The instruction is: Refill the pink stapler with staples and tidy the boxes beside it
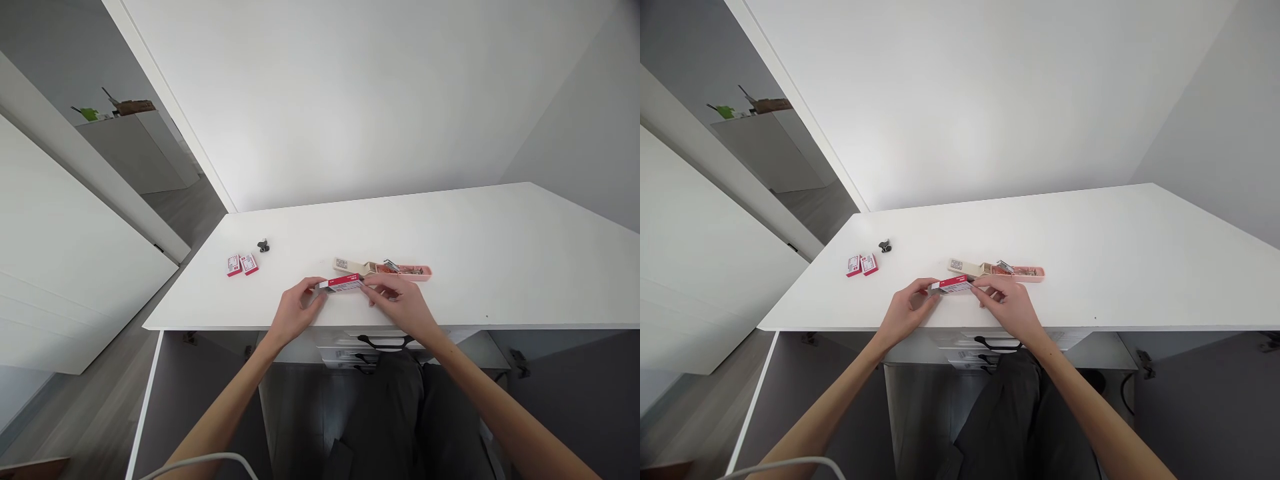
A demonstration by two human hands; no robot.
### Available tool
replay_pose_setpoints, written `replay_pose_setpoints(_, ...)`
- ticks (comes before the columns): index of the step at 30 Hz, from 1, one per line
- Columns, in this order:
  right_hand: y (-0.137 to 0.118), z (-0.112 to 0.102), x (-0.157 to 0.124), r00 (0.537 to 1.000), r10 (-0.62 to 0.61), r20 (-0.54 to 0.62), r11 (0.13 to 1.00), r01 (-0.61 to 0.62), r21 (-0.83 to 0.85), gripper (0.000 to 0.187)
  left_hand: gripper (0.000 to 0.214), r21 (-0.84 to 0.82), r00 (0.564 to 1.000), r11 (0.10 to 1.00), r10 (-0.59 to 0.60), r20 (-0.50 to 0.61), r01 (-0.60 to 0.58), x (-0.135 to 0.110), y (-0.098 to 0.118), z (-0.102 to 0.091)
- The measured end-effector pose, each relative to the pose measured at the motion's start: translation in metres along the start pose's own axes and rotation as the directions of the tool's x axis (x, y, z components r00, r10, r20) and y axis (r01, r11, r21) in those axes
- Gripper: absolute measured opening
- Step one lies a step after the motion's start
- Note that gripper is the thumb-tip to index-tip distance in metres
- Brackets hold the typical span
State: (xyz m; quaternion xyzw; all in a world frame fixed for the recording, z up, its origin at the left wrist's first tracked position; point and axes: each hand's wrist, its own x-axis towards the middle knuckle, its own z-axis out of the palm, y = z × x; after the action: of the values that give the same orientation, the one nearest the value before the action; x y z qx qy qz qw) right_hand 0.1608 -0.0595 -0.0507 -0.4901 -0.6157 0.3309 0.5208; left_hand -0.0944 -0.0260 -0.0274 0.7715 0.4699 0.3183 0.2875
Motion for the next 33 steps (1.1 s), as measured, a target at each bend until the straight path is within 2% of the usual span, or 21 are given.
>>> replay_pose_setpoints(4,0.001,0.001,-0.006,0.998,-0.059,-0.027,0.998,0.058,-0.038,0.028,0.027,0.012,1.0,1.0,-0.006,0.001,0.006,0.001,0.0,0.002)
replay_pose_setpoints(13,0.001,0.003,-0.012,0.996,-0.085,-0.037,0.992,0.081,-0.092,0.035,0.03,0.048,0.999,0.999,0.006,-0.035,-0.004,0.0,-0.003,0.005)
replay_pose_setpoints(18,-0.002,0.003,-0.007,0.999,0.019,-0.034,1.0,-0.019,0.021,0.038,0.037,0.002,0.999,1.0,-0.029,0.02,0.029,0.0,0.002,0.0)
replay_pose_setpoints(24,0.002,-0.004,-0.004,0.983,0.183,0.028,0.97,-0.186,0.157,0.043,0.047,-0.195,0.986,0.977,-0.055,0.158,0.086,-0.002,0.004,-0.008)
replay_pose_setpoints(27,0.003,-0.007,-0.003,0.976,0.211,0.047,0.954,-0.217,0.208,0.043,0.047,-0.261,0.981,0.96,-0.049,0.185,0.097,-0.003,0.001,-0.011)
replay_pose_setpoints(33,0.0,-0.01,-0.001,0.974,0.212,0.082,0.944,-0.225,0.241,0.04,0.046,-0.285,0.981,0.95,-0.075,0.179,0.125,-0.003,-0.002,-0.011)
